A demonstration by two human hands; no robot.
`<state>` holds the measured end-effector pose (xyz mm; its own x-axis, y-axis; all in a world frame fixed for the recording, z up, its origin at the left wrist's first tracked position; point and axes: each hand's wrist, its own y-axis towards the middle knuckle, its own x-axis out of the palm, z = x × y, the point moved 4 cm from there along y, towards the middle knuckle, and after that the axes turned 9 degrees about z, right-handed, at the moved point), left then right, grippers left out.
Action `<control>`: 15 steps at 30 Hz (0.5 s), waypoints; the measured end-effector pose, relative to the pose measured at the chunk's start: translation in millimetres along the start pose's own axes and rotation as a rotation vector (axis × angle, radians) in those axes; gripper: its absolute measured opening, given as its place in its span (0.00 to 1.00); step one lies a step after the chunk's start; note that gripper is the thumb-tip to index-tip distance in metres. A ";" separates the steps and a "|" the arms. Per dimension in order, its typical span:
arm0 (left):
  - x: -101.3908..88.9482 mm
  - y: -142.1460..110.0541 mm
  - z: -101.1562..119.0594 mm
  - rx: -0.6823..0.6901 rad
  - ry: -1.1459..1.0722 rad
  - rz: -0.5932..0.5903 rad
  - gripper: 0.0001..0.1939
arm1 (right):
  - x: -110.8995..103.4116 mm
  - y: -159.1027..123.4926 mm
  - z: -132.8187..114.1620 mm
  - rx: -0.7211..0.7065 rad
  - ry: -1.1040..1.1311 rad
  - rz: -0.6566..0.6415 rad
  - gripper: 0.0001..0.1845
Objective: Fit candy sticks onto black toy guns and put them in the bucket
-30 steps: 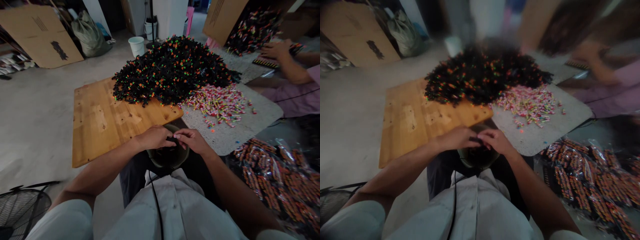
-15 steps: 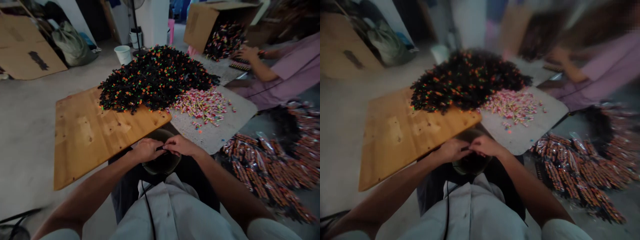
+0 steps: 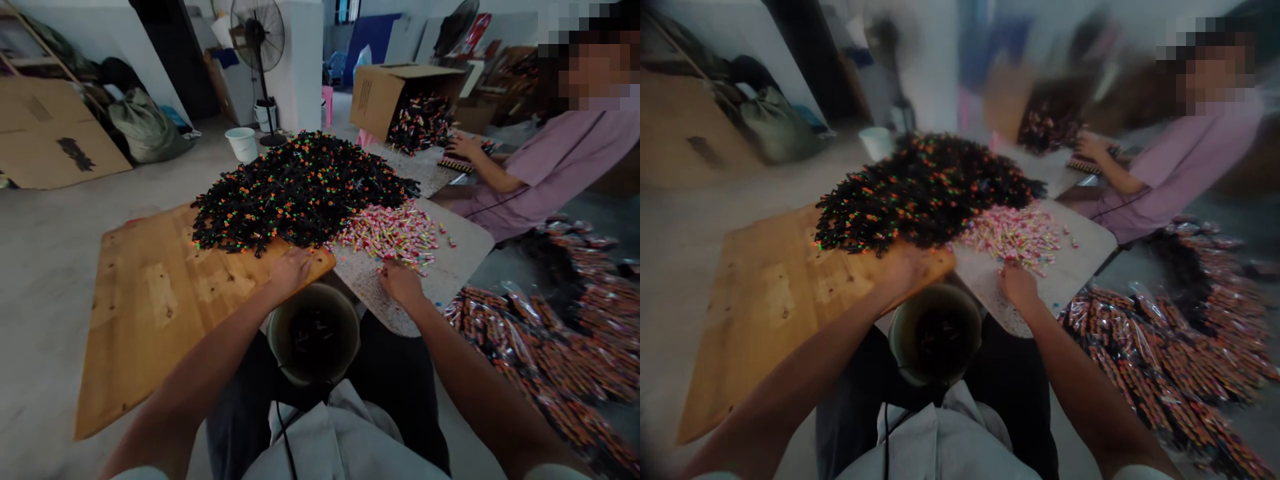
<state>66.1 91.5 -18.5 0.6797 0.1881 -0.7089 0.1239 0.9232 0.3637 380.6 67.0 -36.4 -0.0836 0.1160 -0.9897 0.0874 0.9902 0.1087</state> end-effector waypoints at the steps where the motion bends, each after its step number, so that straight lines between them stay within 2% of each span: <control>1: 6.0 17.9 1.2 -0.033 0.023 0.016 0.13 | 2.6 0.5 -1.8 -0.021 -0.029 -0.022 0.19; 5: 36.6 68.0 8.6 -0.285 0.165 -0.022 0.15 | 10.6 0.4 -10.4 -0.039 -0.106 -0.044 0.21; 7: 48.5 79.6 13.2 -0.342 0.169 -0.037 0.18 | 13.0 2.7 -10.7 -0.035 -0.103 -0.058 0.21; 10: 56.5 86.7 12.1 -0.384 0.127 -0.054 0.16 | 13.2 6.5 -7.4 -0.061 -0.052 -0.053 0.18; 12: 55.7 88.6 5.9 -0.408 0.089 -0.069 0.15 | 10.0 7.2 -4.0 -0.038 0.064 0.017 0.14; 15: 48.1 87.0 -6.0 -0.442 0.016 -0.070 0.18 | 4.7 2.9 -2.3 0.075 0.449 0.160 0.10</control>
<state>105.3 182.9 -24.6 0.6692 0.1216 -0.7331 -0.1539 0.9878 0.0234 378.2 70.5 -40.5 -0.4826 0.3044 -0.8212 0.2039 0.9510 0.2326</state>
